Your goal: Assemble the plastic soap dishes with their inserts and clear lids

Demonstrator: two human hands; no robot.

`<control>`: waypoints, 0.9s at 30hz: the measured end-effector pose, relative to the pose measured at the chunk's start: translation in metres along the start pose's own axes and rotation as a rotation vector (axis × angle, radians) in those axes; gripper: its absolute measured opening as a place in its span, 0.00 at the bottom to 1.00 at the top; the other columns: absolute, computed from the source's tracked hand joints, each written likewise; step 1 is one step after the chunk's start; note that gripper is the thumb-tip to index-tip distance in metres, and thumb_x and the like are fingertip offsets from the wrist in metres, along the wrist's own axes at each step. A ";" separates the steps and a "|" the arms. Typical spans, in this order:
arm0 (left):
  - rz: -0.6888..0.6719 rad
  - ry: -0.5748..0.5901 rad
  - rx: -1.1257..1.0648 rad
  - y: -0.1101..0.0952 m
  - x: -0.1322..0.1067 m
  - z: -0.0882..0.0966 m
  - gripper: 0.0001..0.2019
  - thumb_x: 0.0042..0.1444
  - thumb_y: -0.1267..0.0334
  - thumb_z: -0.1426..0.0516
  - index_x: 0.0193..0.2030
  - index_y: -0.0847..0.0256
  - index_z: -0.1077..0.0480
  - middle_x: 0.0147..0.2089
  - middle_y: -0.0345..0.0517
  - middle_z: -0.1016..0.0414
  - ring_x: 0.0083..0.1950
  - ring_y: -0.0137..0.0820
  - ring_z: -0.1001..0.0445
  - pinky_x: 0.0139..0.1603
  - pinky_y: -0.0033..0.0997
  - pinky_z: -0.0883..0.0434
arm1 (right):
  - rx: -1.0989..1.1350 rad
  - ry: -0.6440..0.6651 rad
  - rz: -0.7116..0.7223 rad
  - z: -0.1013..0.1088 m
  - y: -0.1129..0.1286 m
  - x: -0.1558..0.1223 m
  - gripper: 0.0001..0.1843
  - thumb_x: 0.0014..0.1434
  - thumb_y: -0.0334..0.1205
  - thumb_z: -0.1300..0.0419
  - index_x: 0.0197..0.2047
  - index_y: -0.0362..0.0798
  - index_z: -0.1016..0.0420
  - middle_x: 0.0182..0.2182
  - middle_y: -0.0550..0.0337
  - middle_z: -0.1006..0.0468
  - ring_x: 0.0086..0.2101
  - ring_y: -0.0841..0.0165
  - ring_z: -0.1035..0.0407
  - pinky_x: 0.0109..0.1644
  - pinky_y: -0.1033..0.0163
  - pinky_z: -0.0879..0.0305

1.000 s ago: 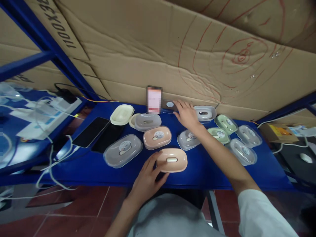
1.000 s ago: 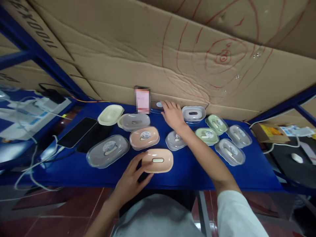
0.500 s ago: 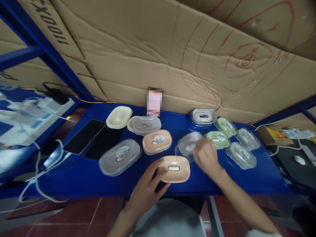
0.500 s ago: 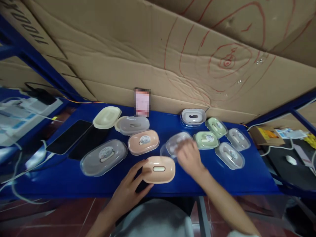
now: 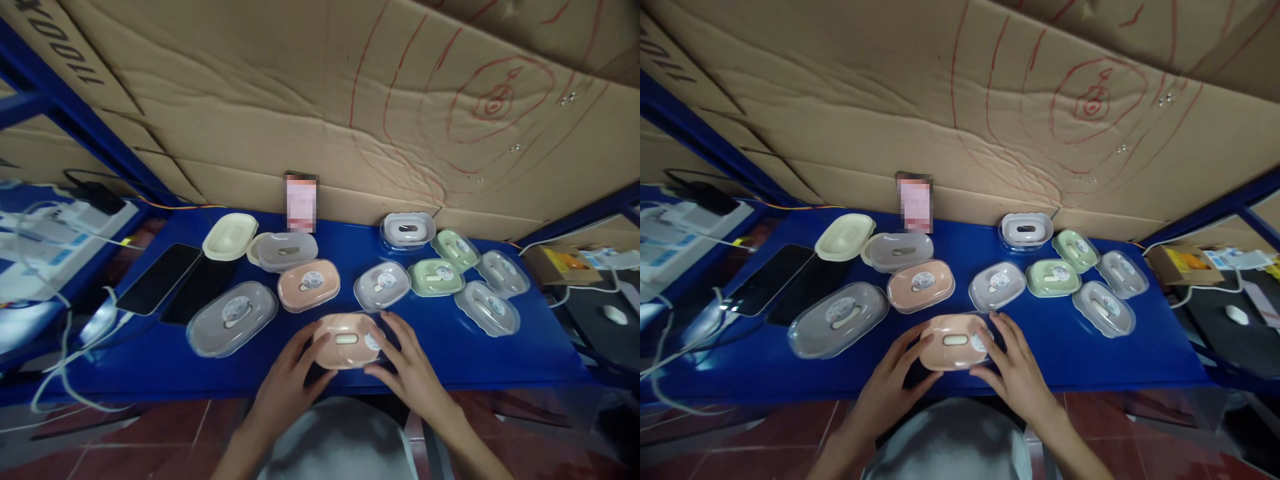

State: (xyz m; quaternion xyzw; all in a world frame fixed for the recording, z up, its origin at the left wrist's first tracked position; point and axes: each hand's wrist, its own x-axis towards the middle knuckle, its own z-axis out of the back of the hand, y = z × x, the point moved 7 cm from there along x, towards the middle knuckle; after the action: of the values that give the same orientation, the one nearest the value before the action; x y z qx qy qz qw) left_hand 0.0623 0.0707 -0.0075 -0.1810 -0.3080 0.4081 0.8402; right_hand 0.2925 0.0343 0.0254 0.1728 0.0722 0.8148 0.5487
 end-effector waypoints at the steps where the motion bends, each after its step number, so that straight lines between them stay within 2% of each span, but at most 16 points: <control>1: 0.004 -0.005 0.001 0.000 0.000 0.000 0.31 0.70 0.57 0.39 0.77 0.50 0.42 0.74 0.57 0.34 0.73 0.46 0.29 0.67 0.50 0.23 | 0.004 -0.027 -0.032 0.001 0.001 0.002 0.40 0.71 0.51 0.37 0.80 0.61 0.47 0.75 0.45 0.40 0.70 0.45 0.39 0.66 0.36 0.28; 5: -0.005 0.000 -0.021 0.000 -0.003 -0.003 0.33 0.69 0.57 0.38 0.78 0.49 0.43 0.78 0.57 0.40 0.75 0.46 0.31 0.67 0.48 0.23 | 0.028 -0.061 0.022 -0.007 0.022 0.013 0.34 0.73 0.47 0.39 0.78 0.63 0.41 0.73 0.48 0.34 0.66 0.47 0.33 0.63 0.35 0.25; 8: -0.007 -0.013 -0.024 0.001 -0.005 -0.002 0.31 0.69 0.57 0.37 0.76 0.48 0.39 0.78 0.58 0.41 0.71 0.45 0.28 0.64 0.45 0.21 | 0.025 -0.055 0.104 -0.014 0.030 0.017 0.30 0.73 0.44 0.39 0.76 0.60 0.37 0.70 0.50 0.30 0.68 0.48 0.34 0.65 0.34 0.28; 14: 0.019 0.017 -0.058 0.004 -0.001 -0.002 0.25 0.68 0.58 0.37 0.70 0.48 0.34 0.76 0.56 0.37 0.73 0.46 0.30 0.66 0.50 0.22 | 0.032 0.037 0.262 -0.020 0.023 0.018 0.32 0.74 0.40 0.40 0.77 0.59 0.40 0.74 0.56 0.36 0.76 0.53 0.51 0.76 0.33 0.41; 16: 0.036 0.032 -0.075 0.005 0.001 -0.002 0.24 0.68 0.58 0.37 0.69 0.47 0.32 0.74 0.54 0.35 0.72 0.46 0.28 0.66 0.51 0.22 | 0.041 0.064 0.295 -0.019 0.022 0.019 0.33 0.75 0.40 0.40 0.78 0.60 0.43 0.74 0.57 0.35 0.76 0.54 0.50 0.77 0.34 0.43; 19: 0.053 0.037 -0.080 0.004 0.003 -0.002 0.24 0.68 0.59 0.37 0.68 0.46 0.33 0.74 0.54 0.35 0.71 0.46 0.28 0.65 0.51 0.21 | 0.021 0.056 0.310 -0.015 0.017 0.018 0.33 0.74 0.44 0.39 0.78 0.60 0.41 0.72 0.54 0.33 0.74 0.52 0.44 0.75 0.33 0.40; 21: 0.067 -0.002 -0.055 -0.001 0.001 -0.001 0.24 0.67 0.60 0.37 0.68 0.47 0.33 0.74 0.55 0.36 0.70 0.47 0.28 0.65 0.52 0.21 | -0.008 -0.034 0.253 -0.005 0.003 0.015 0.31 0.74 0.47 0.40 0.76 0.59 0.38 0.69 0.50 0.28 0.70 0.50 0.37 0.71 0.32 0.35; 24: 0.106 -0.155 0.028 -0.012 -0.008 0.003 0.22 0.66 0.59 0.36 0.65 0.50 0.31 0.71 0.59 0.37 0.65 0.48 0.25 0.59 0.53 0.18 | -0.043 -0.255 -0.031 0.018 -0.038 0.015 0.27 0.75 0.46 0.44 0.74 0.57 0.34 0.61 0.46 0.22 0.62 0.48 0.28 0.64 0.35 0.28; 25: 0.118 -0.197 0.054 -0.017 -0.011 0.004 0.22 0.65 0.58 0.35 0.65 0.51 0.30 0.69 0.59 0.38 0.63 0.48 0.25 0.57 0.52 0.18 | -0.059 -0.293 -0.121 0.022 -0.052 0.018 0.26 0.75 0.46 0.44 0.73 0.56 0.33 0.60 0.45 0.21 0.60 0.48 0.26 0.62 0.37 0.26; 27: 0.125 -0.230 0.081 -0.028 -0.017 0.001 0.22 0.65 0.59 0.36 0.65 0.51 0.30 0.67 0.60 0.37 0.60 0.47 0.25 0.55 0.51 0.17 | -0.098 -0.282 -0.208 0.024 -0.068 0.033 0.25 0.76 0.46 0.45 0.72 0.54 0.31 0.60 0.44 0.22 0.60 0.46 0.26 0.61 0.37 0.26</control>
State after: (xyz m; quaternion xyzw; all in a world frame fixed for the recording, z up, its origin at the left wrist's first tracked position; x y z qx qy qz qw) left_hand 0.0695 0.0408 0.0024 -0.1178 -0.3734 0.4898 0.7790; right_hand 0.3488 0.0892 0.0331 0.2501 -0.0275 0.7238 0.6425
